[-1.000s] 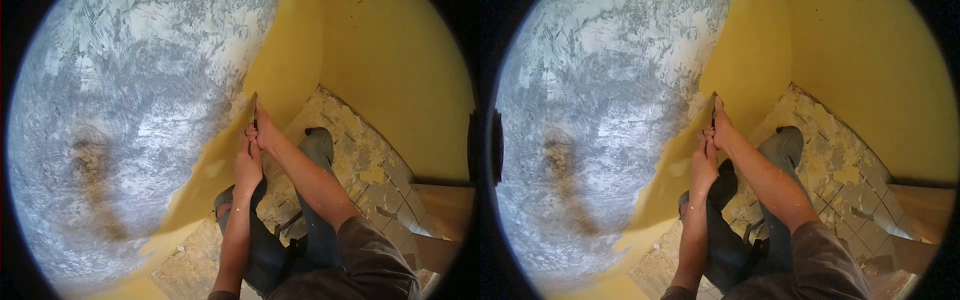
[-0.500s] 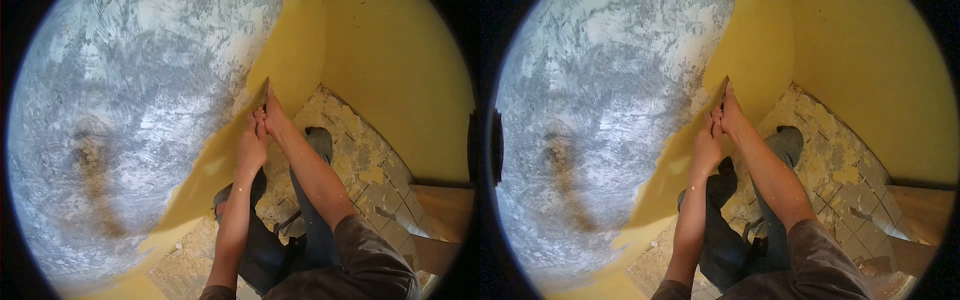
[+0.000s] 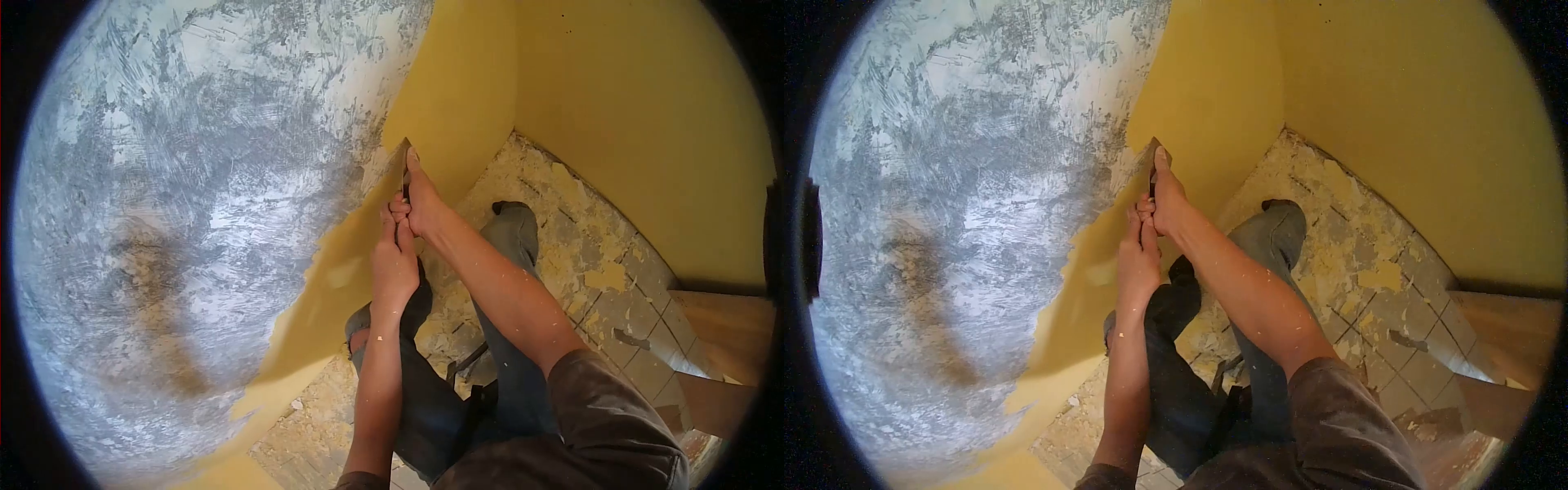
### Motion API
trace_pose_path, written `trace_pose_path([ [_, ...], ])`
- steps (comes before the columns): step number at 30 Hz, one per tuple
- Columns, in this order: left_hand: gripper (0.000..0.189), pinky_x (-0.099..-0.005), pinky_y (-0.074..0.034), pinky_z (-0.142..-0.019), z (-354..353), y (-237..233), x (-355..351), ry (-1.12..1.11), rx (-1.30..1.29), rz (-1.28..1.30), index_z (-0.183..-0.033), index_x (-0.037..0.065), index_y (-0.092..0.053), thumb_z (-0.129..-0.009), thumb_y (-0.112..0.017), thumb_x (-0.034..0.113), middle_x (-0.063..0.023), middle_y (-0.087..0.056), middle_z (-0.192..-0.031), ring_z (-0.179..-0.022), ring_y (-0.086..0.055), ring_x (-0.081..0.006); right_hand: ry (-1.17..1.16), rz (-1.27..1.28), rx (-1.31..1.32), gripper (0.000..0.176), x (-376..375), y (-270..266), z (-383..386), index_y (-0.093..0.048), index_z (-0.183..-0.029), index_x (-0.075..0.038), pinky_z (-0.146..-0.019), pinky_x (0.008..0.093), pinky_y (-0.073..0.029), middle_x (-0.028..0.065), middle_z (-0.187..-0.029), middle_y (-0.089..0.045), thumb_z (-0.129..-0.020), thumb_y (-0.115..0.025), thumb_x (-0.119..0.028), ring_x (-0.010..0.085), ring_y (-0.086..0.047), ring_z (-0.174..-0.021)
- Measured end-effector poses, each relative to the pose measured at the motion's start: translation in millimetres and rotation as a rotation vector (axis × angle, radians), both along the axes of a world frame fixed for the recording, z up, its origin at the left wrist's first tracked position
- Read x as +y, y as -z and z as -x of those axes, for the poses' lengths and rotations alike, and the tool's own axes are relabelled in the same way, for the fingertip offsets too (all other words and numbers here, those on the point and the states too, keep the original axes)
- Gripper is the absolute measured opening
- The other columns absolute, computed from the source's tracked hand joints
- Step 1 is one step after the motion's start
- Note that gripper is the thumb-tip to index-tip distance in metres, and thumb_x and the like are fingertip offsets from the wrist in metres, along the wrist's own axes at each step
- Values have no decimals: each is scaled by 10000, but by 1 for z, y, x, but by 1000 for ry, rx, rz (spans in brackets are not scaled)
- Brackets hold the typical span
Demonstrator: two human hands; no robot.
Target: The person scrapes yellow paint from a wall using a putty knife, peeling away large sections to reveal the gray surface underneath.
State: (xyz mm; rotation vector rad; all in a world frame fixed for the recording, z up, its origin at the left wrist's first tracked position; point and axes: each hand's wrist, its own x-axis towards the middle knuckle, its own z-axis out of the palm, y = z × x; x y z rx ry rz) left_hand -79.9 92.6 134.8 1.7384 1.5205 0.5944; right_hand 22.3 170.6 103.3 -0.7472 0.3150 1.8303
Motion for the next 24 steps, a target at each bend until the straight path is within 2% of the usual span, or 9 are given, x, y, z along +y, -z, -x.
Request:
trace_pose_path([
  [2, 378, -408, -470, -950, 2, 3, -6, -1, 14, -39, -1411, 21, -464, -1049, -413, 118, -241, -610, -1246, -1168, -576, -425, -26, -19, 5, 587, -6, 0, 4, -519, -884, -166, -369, 240, -215, -1, -598, -405, -897, -495, -753, 96, -284, -414],
  [4, 423, -302, -453, -583, 9, 18, -15, 69, 92, -465, -1450, 20, -453, -1075, -402, 209, -134, -655, -1127, -659, -533, -157, -43, -46, -13, 585, -11, 1, 7, -520, -882, -171, -371, 239, -218, -2, -600, -408, -900, -486, -755, 94, -282, -412],
  [5, 423, -302, -453, -583, 11, 21, -22, 73, 80, -469, -1450, 20, -453, -1075, -402, 209, -134, -655, -1127, -659, -533, -157, -111, -19, -25, 591, -17, 3, 16, -521, -885, -170, -368, 236, -215, -4, -594, -404, -899, -480, -759, 93, -274, -406],
  [7, 425, -333, -505, -733, 11, 12, -32, -88, -4, -142, -1440, -2, -453, -1072, -407, 205, -198, -642, -1229, -806, -639, -239, -178, 16, -41, 598, -18, -6, 16, -523, -889, -168, -365, 233, -212, -5, -588, -400, -899, -474, -763, 93, -265, -400],
  [14, 420, -330, -518, -800, -7, 9, 21, 140, 65, -184, -1441, 12, -461, -1072, -407, 207, -214, -617, -1291, -966, -681, -292, 18, 22, 68, 587, 11, -1, -20, -525, -885, -152, -351, 233, -199, -10, -560, -387, -931, -450, -732, 95, -252, -387],
  [17, 419, -340, -521, -827, -10, 9, 7, 145, 104, -346, -1440, 15, -461, -1073, -410, 212, -197, -616, -1302, -992, -675, -293, 3, -35, 52, 560, 4, -2, -15, -529, -922, -152, -345, 244, -214, 11, -600, -415, -937, -472, -709, 105, -257, -390],
  [19, 422, -375, -490, -946, -7, -3, -20, -51, 11, -47, -1441, 7, -452, -1072, -414, 208, -213, -607, -1303, -1140, -633, -324, -22, -31, 6, 537, -10, 0, -1, -535, -950, -151, -339, 254, -229, 32, -640, -440, -940, -496, -686, 116, -262, -394],
  [21, 421, -376, -497, -935, 1, -1, -36, -82, 42, -81, -1442, 7, -451, -1072, -411, 204, -211, -611, -1292, -1133, -636, -320, -152, -20, -1, 561, -21, -1, 12, -534, -955, -138, -339, 259, -243, 39, -632, -436, -934, -493, -698, 118, -261, -391],
  [24, 421, -363, -506, -919, 3, -8, -22, -39, 152, -131, -1445, 4, -450, -1073, -407, 196, -207, -620, -1256, -1120, -639, -300, -119, -84, 2, 593, -19, -6, 13, -517, -921, -163, -352, 235, -206, -10, -583, -408, -922, -440, -750, 98, -262, -394],
])
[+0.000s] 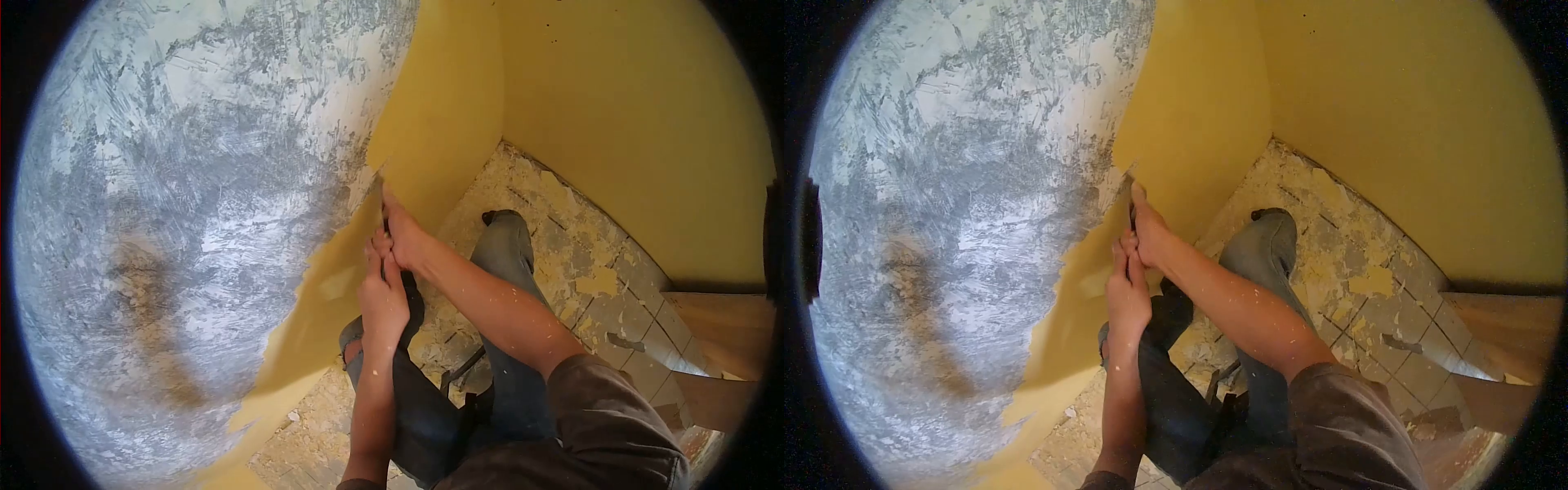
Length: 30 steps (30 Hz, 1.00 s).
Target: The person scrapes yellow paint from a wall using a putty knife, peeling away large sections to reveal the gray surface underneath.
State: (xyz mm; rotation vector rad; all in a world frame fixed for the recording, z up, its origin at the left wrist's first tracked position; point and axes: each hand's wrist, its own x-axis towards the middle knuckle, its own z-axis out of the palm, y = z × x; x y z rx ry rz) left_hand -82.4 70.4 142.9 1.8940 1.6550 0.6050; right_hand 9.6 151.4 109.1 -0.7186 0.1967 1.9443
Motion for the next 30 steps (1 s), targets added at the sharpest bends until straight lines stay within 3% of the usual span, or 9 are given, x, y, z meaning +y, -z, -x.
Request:
trace_pose_path([
  [4, 422, -359, -473, -981, -9, -5, 27, 24, -13, 184, -1442, -14, -448, -1070, -406, 181, -238, -600, -1296, -1199, -608, -319, 113, 119, 111, 583, 24, 3, -19, -525, -899, -175, -352, 238, -199, -14, -566, -400, -921, -439, -752, 101, -258, -389],
  [7, 423, -359, -455, -1001, -7, -2, 8, 32, -34, 26, -1442, -21, -446, -1068, -413, 174, -250, -603, -1287, -1232, -589, -320, 71, 117, 105, 592, 12, 5, -11, -519, -892, -129, -345, 264, -240, 25, -598, -390, -911, -511, -721, 125, -255, -382],
  [9, 423, -359, -460, -988, 1, -1, -10, 6, -101, 2, -1442, -19, -448, -1068, -413, 176, -251, -607, -1282, -1221, -595, -324, -2, 85, 9, 613, 2, 2, 3, -523, -836, -152, -349, 237, -200, 2, -568, -417, -930, -422, -749, 106, -260, -385],
  [14, 425, -341, -471, -952, 4, 7, 6, -8, -104, -12, -1439, -24, -449, -1070, -408, 183, -236, -629, -1239, -1151, -622, -321, 14, 129, -21, 618, 16, 4, -1, -521, -846, -150, -342, 243, -191, 12, -588, -434, -927, -419, -754, 104, -260, -381],
  [16, 429, -344, -459, -986, 2, 3, 24, 14, -156, 189, -1432, -33, -451, -1070, -410, 193, -246, -602, -1304, -1194, -600, -345, 70, 171, -13, 616, 22, 12, -3, -515, -841, -152, -338, 252, -190, 14, -581, -430, -927, -418, -754, 108, -258, -378],
  [22, 401, -446, -470, -946, 2, 9, -1, 82, -82, -172, -1426, 26, -460, -1049, -428, 159, -258, -619, -1239, -1166, -581, -442, 58, -31, 35, 624, 10, 12, -2, -502, -842, -143, -334, 276, -217, 19, -578, -414, -920, -429, -758, 114, -263, -377],
  [25, 402, -449, -466, -954, 1, 10, 0, -6, -208, -50, -1422, 23, -463, -1046, -443, 164, -261, -610, -1250, -1176, -569, -450, -24, 168, -74, 603, 8, 2, 0, -495, -850, -145, -338, 269, -219, 16, -578, -403, -927, -442, -740, 110, -264, -384],
  [29, 407, -375, -444, -1007, -21, 1, 37, 107, -155, 33, -1398, -18, -504, -1065, -426, 203, -235, -606, -1315, -1220, -590, -353, 142, 116, 39, 592, 37, 16, -36, -480, -845, -132, -342, 268, -226, 19, -578, -401, -941, -449, -715, 116, -271, -393],
  [30, 406, -361, -471, -939, -28, 3, 43, 94, -64, 48, -1396, -12, -513, -1066, -428, 209, -210, -633, -1251, -1121, -625, -313, 181, 118, 69, 595, 40, 16, -42, -483, -848, -125, -344, 266, -230, 23, -584, -410, -944, -447, -712, 119, -281, -395],
])
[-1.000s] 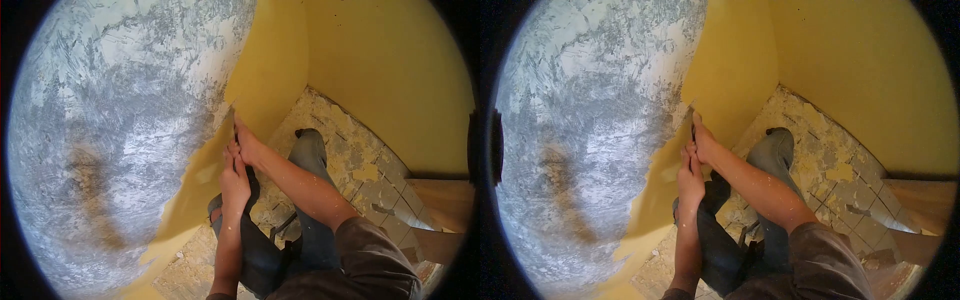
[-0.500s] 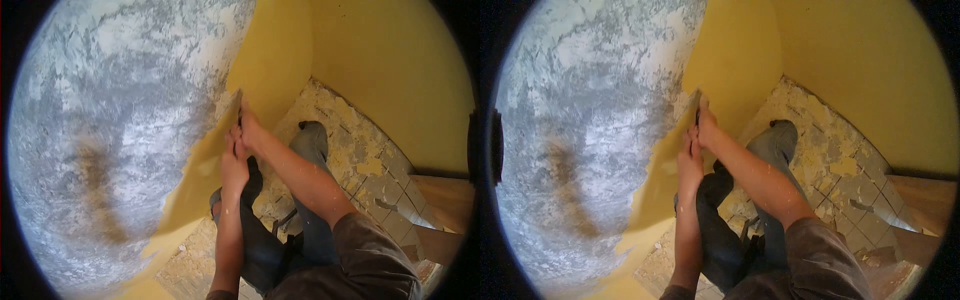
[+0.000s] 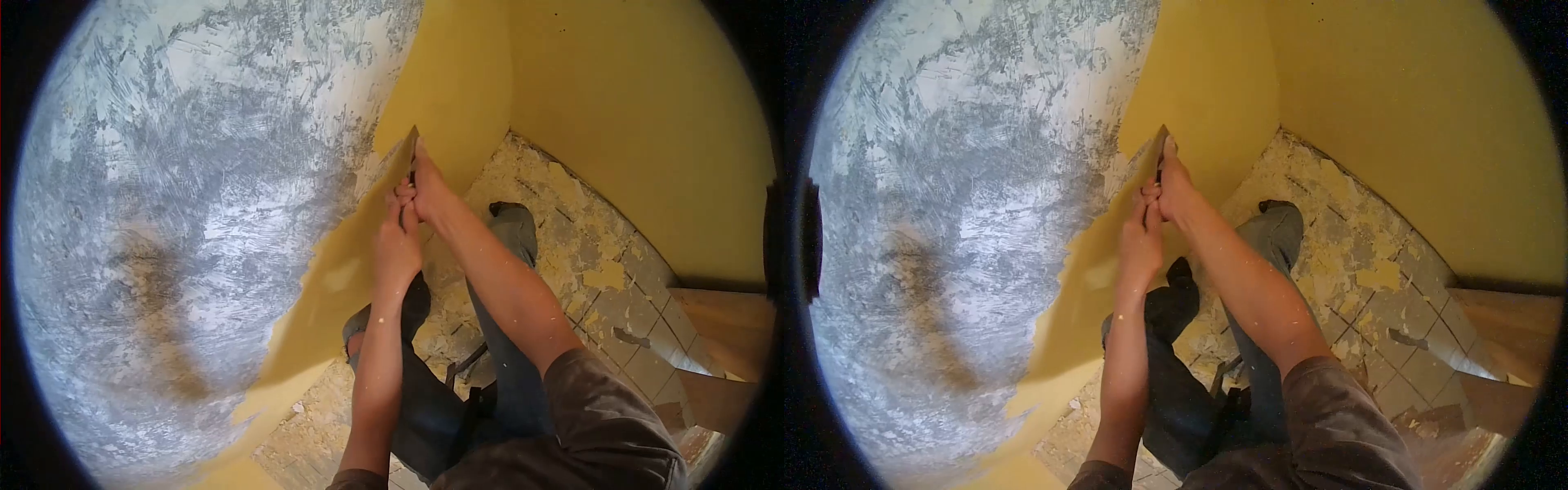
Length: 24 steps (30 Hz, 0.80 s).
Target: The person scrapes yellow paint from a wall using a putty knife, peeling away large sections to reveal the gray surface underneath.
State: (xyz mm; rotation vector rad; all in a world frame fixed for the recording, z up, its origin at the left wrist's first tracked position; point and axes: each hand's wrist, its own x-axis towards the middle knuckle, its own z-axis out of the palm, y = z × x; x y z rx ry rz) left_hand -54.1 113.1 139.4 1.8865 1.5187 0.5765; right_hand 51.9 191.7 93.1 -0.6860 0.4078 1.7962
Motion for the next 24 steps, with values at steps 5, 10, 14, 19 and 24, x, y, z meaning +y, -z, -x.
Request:
trace_pose_path([
  [5, 435, -299, -485, -708, 4, 31, -13, -27, -158, -46, -1441, 6, -472, -1068, -434, 228, -145, -667, -1070, -799, -613, -179, -37, -29, -251, 560, -20, -10, 5, -488, -861, -103, -357, 276, -285, 49, -619, -439, -950, -510, -655, 133, -349, -402],
  [10, 490, -287, -478, -569, 16, 43, -45, -241, -481, 121, -1472, 36, -406, -1053, -486, 277, -116, -670, -892, -644, -609, -197, 24, -96, -510, 478, -52, -17, 33, -483, -875, -77, -367, 314, -368, 74, -659, -468, -951, -615, -530, 145, -405, -411],
  [14, 364, -209, -355, -446, 28, 9, -60, -430, -827, 607, -1294, 81, -539, -1040, -513, 339, -34, -556, -747, -518, -449, -85, 3, -168, -567, 461, -64, -21, 42, -498, -907, -69, -399, 314, -406, 78, -732, -513, -929, -664, -498, 153, -467, -473],
  [19, 287, -202, -275, -358, 52, 29, -43, -365, -1109, 958, -922, 161, -532, -1017, -518, 432, 14, -472, -637, -421, -371, -64, -112, -226, -310, 521, -61, -5, 46, -507, -915, -73, -431, 288, -399, 57, -735, -532, -905, -665, -570, 139, -479, -517],
  [24, 279, -213, -247, -352, 50, 30, -45, -391, -991, 961, -979, 171, -515, -1021, -519, 447, 16, -430, -614, -404, -346, -68, -163, -360, -81, 490, -57, 22, 46, -541, -822, -101, -433, 302, -363, 22, -628, -488, -943, -609, -571, 140, -454, -506],
])
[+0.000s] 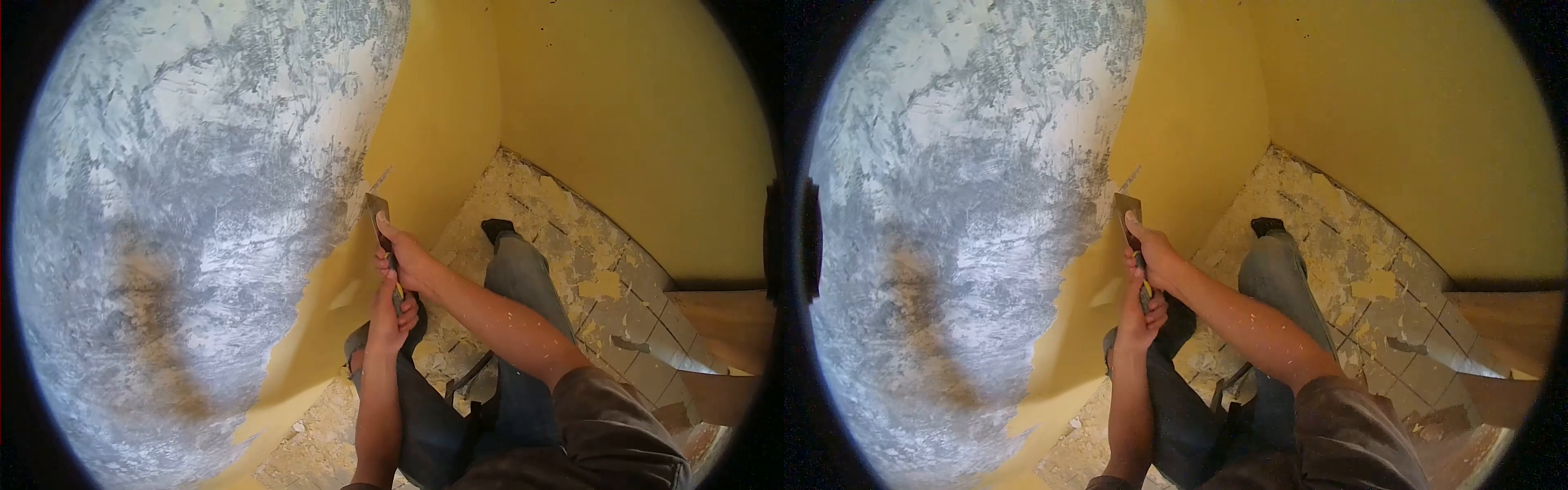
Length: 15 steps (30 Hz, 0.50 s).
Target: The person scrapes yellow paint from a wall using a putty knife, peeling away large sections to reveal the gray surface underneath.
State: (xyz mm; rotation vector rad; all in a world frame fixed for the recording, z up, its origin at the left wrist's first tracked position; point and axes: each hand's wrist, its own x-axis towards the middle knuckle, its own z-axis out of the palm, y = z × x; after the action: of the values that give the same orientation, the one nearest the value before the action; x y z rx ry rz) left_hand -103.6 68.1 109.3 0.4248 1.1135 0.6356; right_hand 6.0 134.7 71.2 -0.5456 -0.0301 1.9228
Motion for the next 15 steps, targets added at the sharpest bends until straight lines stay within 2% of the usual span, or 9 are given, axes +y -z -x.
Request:
trace_pose_path([
  [1, 302, -210, -241, -348, -7, -6, -3, -9, 138, -36, -945, 182, -504, -1020, -511, 475, 29, -420, -604, -404, -343, -61, 1, 3, 1, 490, 1, 3, 1, -541, -822, -101, -433, 302, -363, 22, -628, -488, -943, -609, -571, 140, -454, -506],
  [3, 297, -212, -239, -355, -14, -7, -5, -2, 219, -61, -961, 184, -495, -1024, -505, 474, 32, -409, -603, -408, -339, -58, -14, 94, 27, 490, 2, 4, 4, -527, -822, -150, -426, 281, -332, -11, -576, -415, -931, -583, -625, 130, -395, -462],
  [7, 282, -216, -241, -373, -27, -24, 13, 53, 395, -106, -1013, 187, -483, -1034, -492, 468, 37, -391, -603, -415, -330, -54, 0, 98, 45, 484, 13, -14, -10, -520, -820, -153, -413, 271, -320, -10, -556, -401, -937, -579, -619, 127, -369, -439],
  [9, 284, -214, -242, -376, -25, -16, 22, 89, 363, -143, -1031, 183, -490, -1035, -490, 467, 35, -388, -601, -415, -330, -56, 68, 223, 10, 490, 22, -24, -19, -518, -816, -150, -397, 271, -307, -4, -546, -392, -933, -583, -621, 128, -361, -432],
  [11, 287, -211, -243, -379, -20, -4, 20, 128, 339, -177, -1050, 179, -496, -1037, -488, 466, 33, -384, -598, -415, -330, -59, 78, 208, 3, 517, 23, -14, -19, -517, -782, -132, -406, 295, -309, 11, -548, -406, -912, -614, -623, 142, -380, -441],
  [13, 302, -213, -247, -377, -21, 4, 15, 52, 271, -187, -1076, 165, -503, -1040, -481, 465, 26, -382, -590, -412, -338, -63, 88, 180, 3, 545, 18, -9, -12, -516, -748, -114, -414, 320, -312, 26, -550, -421, -891, -644, -624, 156, -400, -451],
  [15, 295, -222, -241, -368, -20, 2, 3, 29, 293, -180, -1060, 155, -503, -1047, -476, 449, 33, -380, -584, -407, -328, -60, -29, 153, -187, 530, 11, -11, -8, -514, -796, -140, -380, 293, -295, 8, -514, -384, -924, -569, -652, 148, -359, -403],
])
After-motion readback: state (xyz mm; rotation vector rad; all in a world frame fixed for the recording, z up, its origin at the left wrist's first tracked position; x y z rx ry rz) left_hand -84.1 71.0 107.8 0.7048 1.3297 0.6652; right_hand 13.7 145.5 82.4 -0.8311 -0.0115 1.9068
